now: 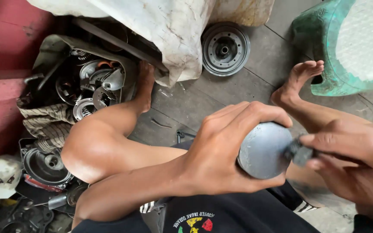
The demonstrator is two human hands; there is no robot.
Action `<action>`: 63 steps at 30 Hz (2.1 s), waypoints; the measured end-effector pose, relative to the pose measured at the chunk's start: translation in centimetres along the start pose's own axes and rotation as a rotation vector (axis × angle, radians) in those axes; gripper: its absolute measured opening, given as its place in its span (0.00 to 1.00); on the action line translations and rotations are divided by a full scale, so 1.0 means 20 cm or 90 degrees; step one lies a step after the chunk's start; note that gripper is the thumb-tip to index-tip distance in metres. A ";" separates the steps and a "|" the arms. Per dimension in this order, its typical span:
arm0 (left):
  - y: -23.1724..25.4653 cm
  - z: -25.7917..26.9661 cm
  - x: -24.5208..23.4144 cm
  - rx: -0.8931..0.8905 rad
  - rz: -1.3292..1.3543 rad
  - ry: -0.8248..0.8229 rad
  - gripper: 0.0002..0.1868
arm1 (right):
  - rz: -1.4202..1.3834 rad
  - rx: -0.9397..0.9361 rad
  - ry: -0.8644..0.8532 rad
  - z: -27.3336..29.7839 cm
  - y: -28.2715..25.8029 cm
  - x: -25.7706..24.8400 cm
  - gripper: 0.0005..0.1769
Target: The person sits on the floor and scrubs a metal piston with a wire brush, focusing on the top and sides. They then pick up a circular metal gear and scrub its teeth and surface before returning to the piston to continue cleaning.
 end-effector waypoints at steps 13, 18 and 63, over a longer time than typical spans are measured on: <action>0.04 -0.01 -0.07 0.026 -0.094 0.033 0.28 | 0.013 -0.274 0.047 -0.21 -0.36 -0.07 0.15; 0.05 -0.03 -0.05 0.037 -0.105 0.041 0.30 | -0.108 -0.053 -0.039 -0.20 -0.14 -0.02 0.26; 0.17 0.06 -0.03 0.059 -0.125 0.006 0.22 | 0.124 -0.291 -0.341 -0.06 -0.16 0.09 0.18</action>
Point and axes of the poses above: each hand's wrist, its own z-axis away from the middle knuckle, its own x-axis out of the palm, y = z × x, the point moved 7 cm from there along -z, towards the middle knuckle, and after that the axes turned 15 degrees about -x, right-handed, at the moved point
